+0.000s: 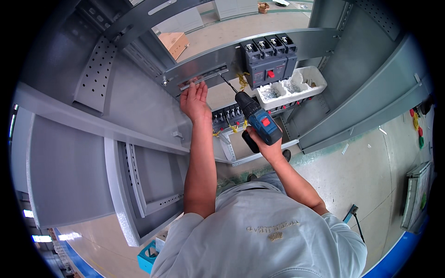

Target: The person uses a cordless drill to fasten metal rails and components inside an open electrical cabinet. They repeatedly retrieve screws from a white tray, position the rails, and drive screws to secure them in place.

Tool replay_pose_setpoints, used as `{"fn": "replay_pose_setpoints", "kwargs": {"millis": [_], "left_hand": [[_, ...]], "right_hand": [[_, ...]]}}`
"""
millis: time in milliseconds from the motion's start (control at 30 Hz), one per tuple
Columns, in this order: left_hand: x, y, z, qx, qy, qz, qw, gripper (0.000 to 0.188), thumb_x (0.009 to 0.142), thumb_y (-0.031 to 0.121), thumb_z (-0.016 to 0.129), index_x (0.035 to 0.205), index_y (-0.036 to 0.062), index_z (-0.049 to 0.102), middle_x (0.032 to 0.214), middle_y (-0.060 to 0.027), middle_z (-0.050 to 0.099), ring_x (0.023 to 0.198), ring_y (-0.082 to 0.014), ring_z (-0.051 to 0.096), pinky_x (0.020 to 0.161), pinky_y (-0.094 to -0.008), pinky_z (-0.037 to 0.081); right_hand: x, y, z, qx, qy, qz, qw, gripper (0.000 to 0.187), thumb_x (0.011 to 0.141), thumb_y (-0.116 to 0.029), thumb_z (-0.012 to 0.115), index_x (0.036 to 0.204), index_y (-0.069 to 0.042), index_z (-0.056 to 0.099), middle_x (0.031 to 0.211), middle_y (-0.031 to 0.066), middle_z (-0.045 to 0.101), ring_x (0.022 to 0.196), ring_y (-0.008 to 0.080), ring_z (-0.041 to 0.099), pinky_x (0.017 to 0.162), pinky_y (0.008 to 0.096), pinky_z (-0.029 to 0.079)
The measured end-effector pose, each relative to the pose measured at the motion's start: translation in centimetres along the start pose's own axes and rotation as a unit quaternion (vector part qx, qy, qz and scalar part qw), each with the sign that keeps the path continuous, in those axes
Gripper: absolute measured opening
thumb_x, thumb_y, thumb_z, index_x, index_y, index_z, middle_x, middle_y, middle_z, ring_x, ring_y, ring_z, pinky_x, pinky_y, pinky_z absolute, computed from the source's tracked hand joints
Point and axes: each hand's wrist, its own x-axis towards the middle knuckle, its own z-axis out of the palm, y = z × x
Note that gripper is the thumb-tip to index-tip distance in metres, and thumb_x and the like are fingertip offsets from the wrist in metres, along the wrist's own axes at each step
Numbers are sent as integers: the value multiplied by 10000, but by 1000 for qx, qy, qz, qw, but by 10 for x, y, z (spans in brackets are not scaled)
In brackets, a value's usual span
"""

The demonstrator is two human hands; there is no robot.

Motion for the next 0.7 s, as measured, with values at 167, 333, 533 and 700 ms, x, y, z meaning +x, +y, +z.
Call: {"fn": "replay_pose_setpoints", "kwargs": {"millis": [167, 333, 533, 700], "left_hand": [[-1, -1, 1, 2, 10, 5, 1000, 194, 955, 100, 702, 981, 38, 520, 1044, -167, 688, 944, -286, 727, 863, -403, 622], [0, -2, 1, 0, 16, 8, 1000, 193, 955, 99, 702, 982, 37, 521, 1041, -166, 689, 943, -284, 728, 862, -409, 623], [-1, -2, 0, -3, 14, 9, 1000, 188, 957, 102, 702, 990, 33, 530, 1045, -165, 691, 942, -278, 728, 868, -411, 622], [-2, -1, 2, 1, 15, 9, 1000, 181, 959, 102, 699, 991, 29, 537, 1051, -164, 692, 941, -278, 728, 872, -409, 621]], "right_hand": [[4, 16, 2, -33, -1, -34, 999, 613, 782, -47, 816, 1341, 25, 575, 1147, 149, 713, 1021, 226, 703, 923, 332, 532], [6, 15, 4, -41, -1, -44, 998, 646, 761, -43, 821, 1353, 23, 570, 1184, 162, 706, 1047, 259, 706, 937, 338, 530], [7, 14, 5, -42, 3, -46, 998, 648, 760, -37, 820, 1355, 18, 569, 1188, 161, 703, 1044, 259, 706, 929, 336, 532], [8, 16, 6, -36, 0, -42, 998, 637, 763, -35, 820, 1349, 11, 574, 1164, 159, 709, 1026, 266, 710, 913, 338, 536]]}}
